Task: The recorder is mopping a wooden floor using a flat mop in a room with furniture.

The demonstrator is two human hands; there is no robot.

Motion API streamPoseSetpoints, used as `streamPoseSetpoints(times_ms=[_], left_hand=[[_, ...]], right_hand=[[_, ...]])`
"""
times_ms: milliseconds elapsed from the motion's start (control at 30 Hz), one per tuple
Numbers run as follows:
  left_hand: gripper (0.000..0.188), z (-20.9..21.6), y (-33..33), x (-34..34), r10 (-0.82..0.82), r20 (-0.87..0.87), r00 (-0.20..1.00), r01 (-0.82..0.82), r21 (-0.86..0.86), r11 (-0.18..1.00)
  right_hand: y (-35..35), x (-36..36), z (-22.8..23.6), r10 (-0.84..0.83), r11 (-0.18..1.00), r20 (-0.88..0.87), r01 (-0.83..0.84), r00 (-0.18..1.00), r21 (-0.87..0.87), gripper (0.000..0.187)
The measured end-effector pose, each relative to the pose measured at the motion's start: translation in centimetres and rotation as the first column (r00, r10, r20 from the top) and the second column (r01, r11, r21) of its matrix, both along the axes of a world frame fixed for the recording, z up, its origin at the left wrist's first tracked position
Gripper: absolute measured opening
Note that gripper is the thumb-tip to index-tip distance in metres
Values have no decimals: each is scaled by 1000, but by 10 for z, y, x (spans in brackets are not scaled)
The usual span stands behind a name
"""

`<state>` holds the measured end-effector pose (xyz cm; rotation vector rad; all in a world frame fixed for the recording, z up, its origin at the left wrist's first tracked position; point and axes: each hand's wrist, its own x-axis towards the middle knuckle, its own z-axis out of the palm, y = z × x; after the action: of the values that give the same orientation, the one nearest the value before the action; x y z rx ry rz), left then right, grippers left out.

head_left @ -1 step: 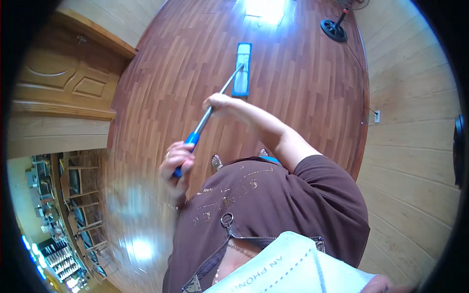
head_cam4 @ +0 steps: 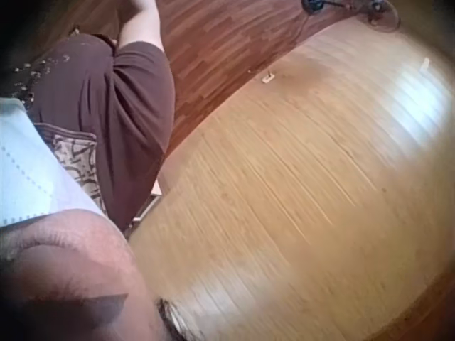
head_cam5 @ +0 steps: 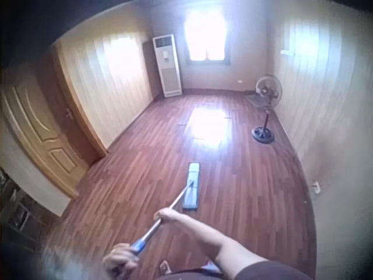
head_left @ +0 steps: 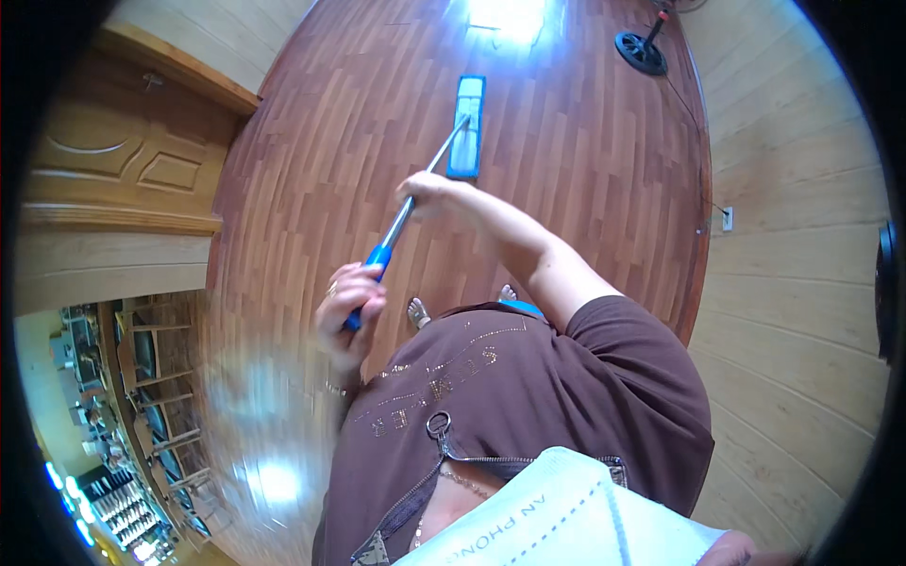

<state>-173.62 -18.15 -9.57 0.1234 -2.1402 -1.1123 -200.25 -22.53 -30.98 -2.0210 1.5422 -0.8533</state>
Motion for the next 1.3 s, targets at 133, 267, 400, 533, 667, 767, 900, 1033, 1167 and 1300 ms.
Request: streamPoseSetpoints(times_ms=[133, 267, 400, 533, 667, 767, 900, 1033, 1167, 1300], left_hand=[[17, -23, 2, -58, -105, 118, 987, 119, -123, 985], [18, -16, 2, -82, -188, 164, 968, 209, -127, 970], [18, 9, -2, -85, -265, 159, 951, 281, -88, 956], [18, 39, -7, -75, -373, 150, 916, 390, -101, 915], [20, 79, -11, -43, -432, 174, 885, 456, -130, 881], [21, 100, -12, -25, -535, 129, 835, 550, -162, 819], [28, 128, -39, 5, -663, 31, 748, 658, -165, 735], [36, 145, -81, 19, -863, 16, 505, 849, -190, 494], [52, 157, -114, 11, -953, -10, 303, 935, -194, 299], [54, 166, -151, 9, -988, -86, 130, 986, -93, 138]], right_hand=[[19, -68, -36, -75, 985, 9, 75, 997, -157, 19], [45, -93, -37, -239, 962, -33, 232, 970, -147, 16], [76, -78, -12, -445, 895, 35, 446, 895, -23, 15], [98, -50, 1, -615, 787, -17, 615, 788, 50, 29], [117, 5, 44, -670, 740, -46, 672, 741, 29, 14], [145, 47, 55, -755, 654, 27, 755, 655, -43, 10], [145, 118, 81, -806, 564, 148, 820, 573, -101, 15], [142, 178, 120, -820, 487, 260, 860, 510, -154, 20], [138, 203, 137, -880, 422, 223, 906, 420, -39, 11], [115, 231, 156, -864, 447, 260, 894, 432, 0, 30]])
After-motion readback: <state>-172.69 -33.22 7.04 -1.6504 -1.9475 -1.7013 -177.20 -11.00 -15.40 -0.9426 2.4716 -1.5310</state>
